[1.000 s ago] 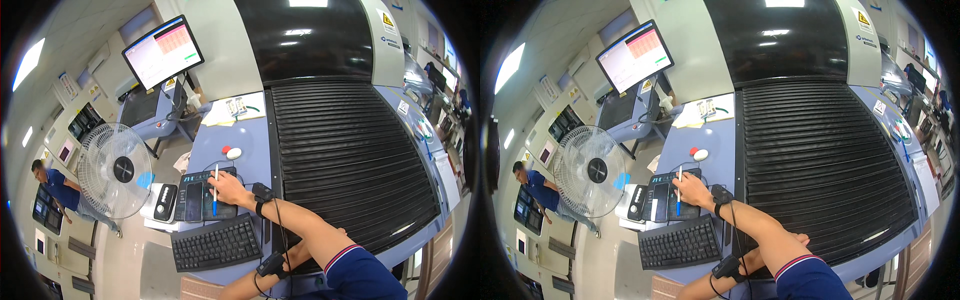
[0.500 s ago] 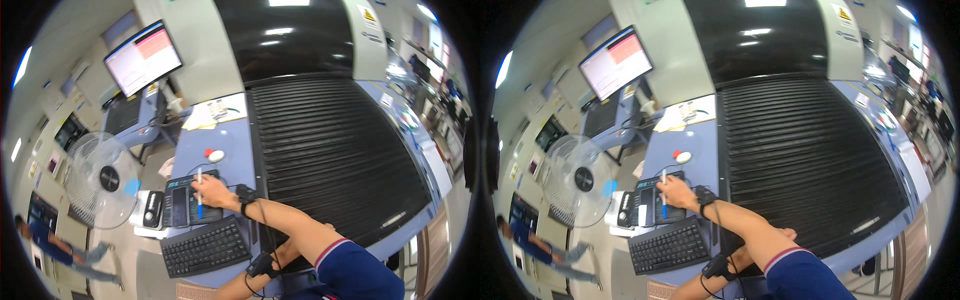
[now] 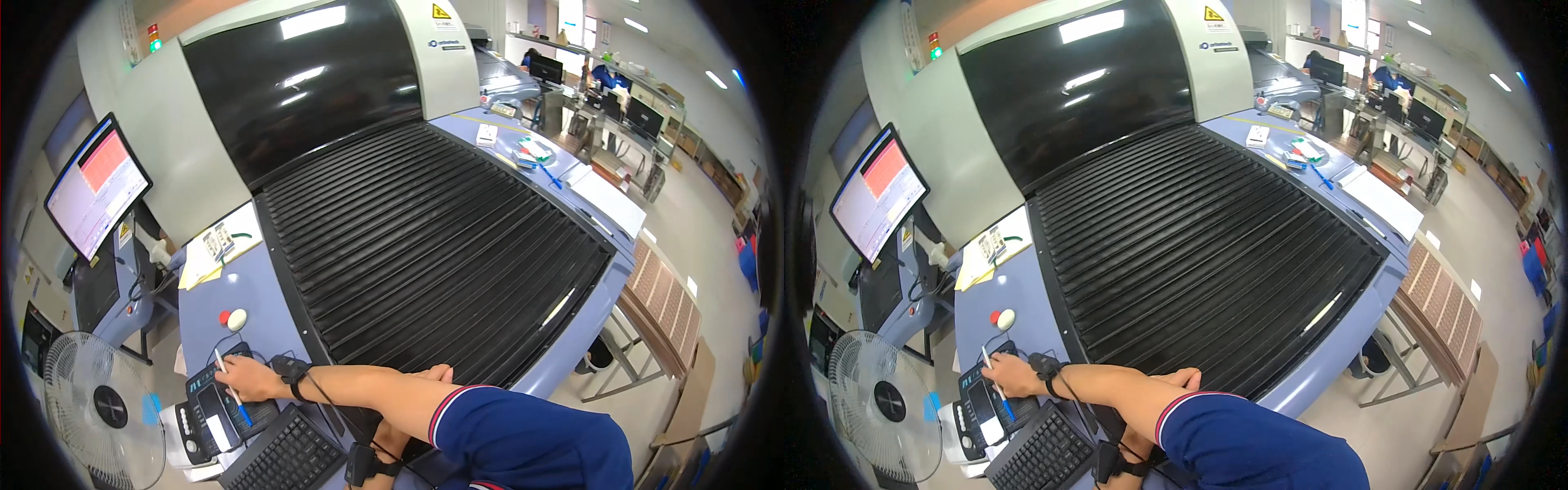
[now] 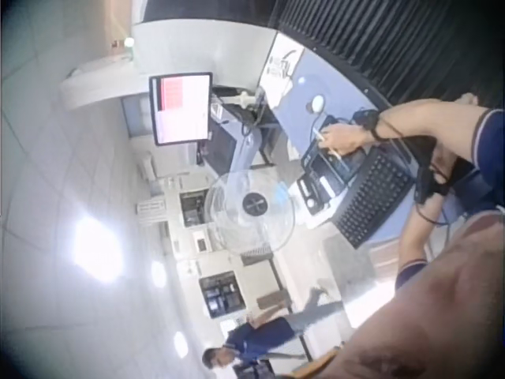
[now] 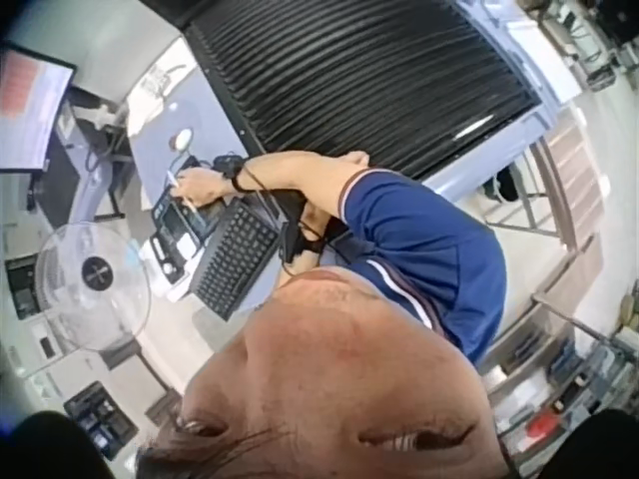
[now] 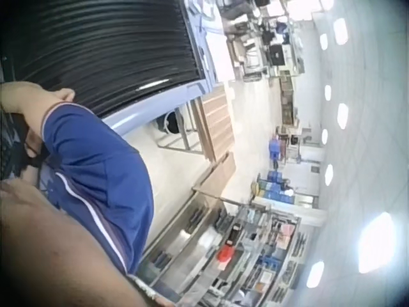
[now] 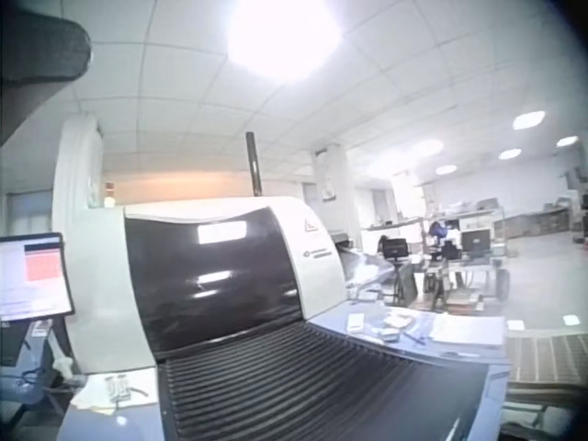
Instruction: Operating an industrial printing or cutting machine using a digitizer, keyboard, and stylus interface.
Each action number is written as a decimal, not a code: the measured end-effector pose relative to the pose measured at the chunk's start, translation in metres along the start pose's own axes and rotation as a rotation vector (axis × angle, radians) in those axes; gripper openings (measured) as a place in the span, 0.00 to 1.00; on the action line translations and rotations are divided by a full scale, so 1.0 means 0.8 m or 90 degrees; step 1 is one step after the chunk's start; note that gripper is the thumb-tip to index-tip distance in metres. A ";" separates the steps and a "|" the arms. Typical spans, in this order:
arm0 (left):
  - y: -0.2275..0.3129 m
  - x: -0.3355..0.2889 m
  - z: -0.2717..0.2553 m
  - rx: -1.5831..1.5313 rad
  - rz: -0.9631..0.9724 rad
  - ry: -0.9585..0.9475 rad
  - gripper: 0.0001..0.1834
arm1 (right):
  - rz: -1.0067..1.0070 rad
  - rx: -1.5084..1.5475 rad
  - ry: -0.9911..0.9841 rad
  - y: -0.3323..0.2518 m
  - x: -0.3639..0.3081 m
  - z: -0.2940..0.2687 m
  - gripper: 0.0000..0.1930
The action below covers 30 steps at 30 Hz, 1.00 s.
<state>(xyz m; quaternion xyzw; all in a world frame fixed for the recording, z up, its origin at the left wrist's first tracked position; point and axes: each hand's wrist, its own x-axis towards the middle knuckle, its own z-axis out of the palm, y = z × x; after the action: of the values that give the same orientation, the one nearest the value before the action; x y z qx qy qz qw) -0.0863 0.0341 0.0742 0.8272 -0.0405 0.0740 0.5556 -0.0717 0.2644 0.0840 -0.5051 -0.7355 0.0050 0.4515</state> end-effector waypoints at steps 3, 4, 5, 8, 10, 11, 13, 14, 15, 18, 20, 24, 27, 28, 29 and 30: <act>-0.002 -0.002 0.000 0.000 0.007 0.005 0.23 | 0.011 0.025 -0.023 -0.006 0.007 0.005 0.17; 0.001 -0.004 -0.007 -0.001 0.004 0.012 0.23 | 0.022 0.021 -0.029 -0.006 0.008 0.006 0.17; -0.003 -0.008 -0.005 -0.004 0.007 0.010 0.23 | 0.008 0.019 -0.041 -0.013 0.011 0.008 0.18; -0.002 -0.004 -0.005 -0.013 0.021 0.011 0.22 | -0.004 -0.027 -0.011 0.002 0.007 0.009 0.15; -0.002 -0.007 -0.005 -0.024 0.026 0.014 0.22 | -0.037 -0.030 0.036 -0.003 0.007 0.008 0.15; -0.002 -0.007 -0.005 -0.029 0.031 0.018 0.22 | 0.044 -0.014 -0.098 -0.002 0.010 0.004 0.17; -0.001 -0.004 -0.002 -0.038 0.038 0.016 0.22 | 0.031 -0.023 -0.067 0.000 0.005 -0.002 0.18; 0.001 -0.002 0.000 -0.039 0.039 0.017 0.22 | 0.021 -0.025 -0.055 0.002 0.002 -0.002 0.18; 0.001 -0.002 0.003 -0.040 0.036 0.023 0.22 | 0.015 -0.029 -0.040 0.002 0.003 0.000 0.18; -0.003 0.000 0.004 -0.048 0.031 0.024 0.22 | 0.008 -0.028 -0.042 0.004 0.001 0.002 0.17; -0.003 0.000 0.006 -0.049 0.025 0.024 0.22 | 0.009 -0.024 -0.053 0.003 0.003 0.002 0.17; -0.004 -0.002 0.006 -0.048 0.016 0.022 0.22 | -0.047 -0.024 0.021 0.001 0.006 0.004 0.15; -0.003 -0.004 0.004 -0.051 0.013 0.019 0.22 | -0.058 -0.037 0.032 0.003 0.004 0.006 0.16; -0.001 -0.006 0.001 -0.050 0.014 0.021 0.22 | -0.043 -0.032 0.003 0.001 0.006 0.005 0.16; 0.000 -0.007 0.000 -0.048 0.013 0.022 0.22 | -0.030 -0.026 -0.026 -0.002 0.008 0.004 0.17; 0.002 -0.005 -0.002 -0.047 0.018 0.021 0.22 | -0.032 -0.027 -0.028 0.001 0.006 0.004 0.17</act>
<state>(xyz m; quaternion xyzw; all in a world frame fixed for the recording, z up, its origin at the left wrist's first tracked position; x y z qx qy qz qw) -0.0907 0.0351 0.0754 0.8041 -0.0460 0.0941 0.5852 -0.0735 0.2698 0.0849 -0.4954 -0.7578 -0.0111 0.4244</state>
